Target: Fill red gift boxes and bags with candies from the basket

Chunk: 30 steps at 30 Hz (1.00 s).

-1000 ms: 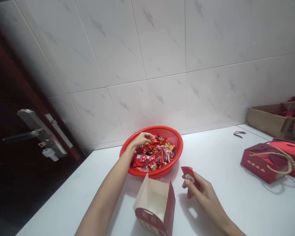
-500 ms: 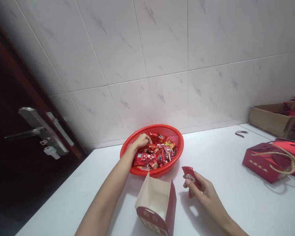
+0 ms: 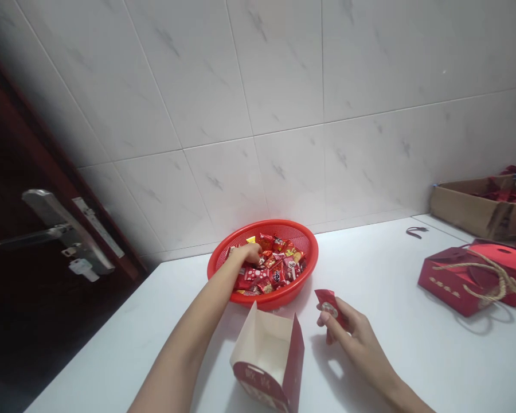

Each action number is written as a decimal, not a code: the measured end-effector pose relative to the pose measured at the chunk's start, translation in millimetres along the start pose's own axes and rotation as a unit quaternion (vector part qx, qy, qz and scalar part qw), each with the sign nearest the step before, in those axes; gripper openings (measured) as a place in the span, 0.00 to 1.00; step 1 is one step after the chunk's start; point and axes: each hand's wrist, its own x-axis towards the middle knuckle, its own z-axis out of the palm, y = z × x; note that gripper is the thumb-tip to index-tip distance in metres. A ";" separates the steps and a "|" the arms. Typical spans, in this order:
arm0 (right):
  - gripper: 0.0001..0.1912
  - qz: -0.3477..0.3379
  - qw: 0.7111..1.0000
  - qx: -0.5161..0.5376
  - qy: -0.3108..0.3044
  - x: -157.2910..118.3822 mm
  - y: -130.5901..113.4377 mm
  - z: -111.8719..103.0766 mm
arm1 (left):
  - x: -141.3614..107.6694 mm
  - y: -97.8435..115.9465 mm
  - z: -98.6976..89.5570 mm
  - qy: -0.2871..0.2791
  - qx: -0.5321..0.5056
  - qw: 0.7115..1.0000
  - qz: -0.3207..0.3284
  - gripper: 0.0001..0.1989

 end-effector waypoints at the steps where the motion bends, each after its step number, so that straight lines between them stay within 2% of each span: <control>1: 0.24 -0.003 1.000 0.001 0.002 -0.1 -0.6 0.0 | -1.5 2.1 -2.7 -0.008 0.001 1.000 -0.007 0.13; 4: 0.23 -0.010 1.000 0.008 0.002 -0.4 -2.3 0.2 | -5.9 10.3 -9.9 -0.024 -0.002 1.000 -0.019 0.08; 8: 0.22 -0.006 1.000 0.025 -0.001 -0.5 -4.6 0.1 | -11.2 23.1 -15.0 -0.010 -0.033 0.999 -0.012 0.03; 16: 0.22 0.024 0.994 0.107 0.004 1.0 -1.4 -1.5 | -24.5 47.5 -15.6 -0.004 -0.128 0.992 0.004 0.09; 19: 0.25 0.048 0.985 0.164 0.004 1.9 -2.4 -1.8 | -37.1 66.1 -7.6 -0.035 -0.194 0.980 0.038 0.13; 22: 0.27 0.079 0.972 0.219 0.003 2.4 -8.7 -2.9 | -57.5 94.0 7.1 -0.071 -0.212 0.970 0.101 0.12; 26: 0.26 0.090 0.956 0.280 -0.008 1.7 -16.5 -3.0 | -87.3 131.6 28.6 -0.136 -0.166 0.963 0.162 0.10; 30: 0.22 0.100 0.942 0.319 -0.016 -0.9 -19.1 -2.2 | -105.2 153.1 42.1 -0.189 -0.125 0.953 0.202 0.09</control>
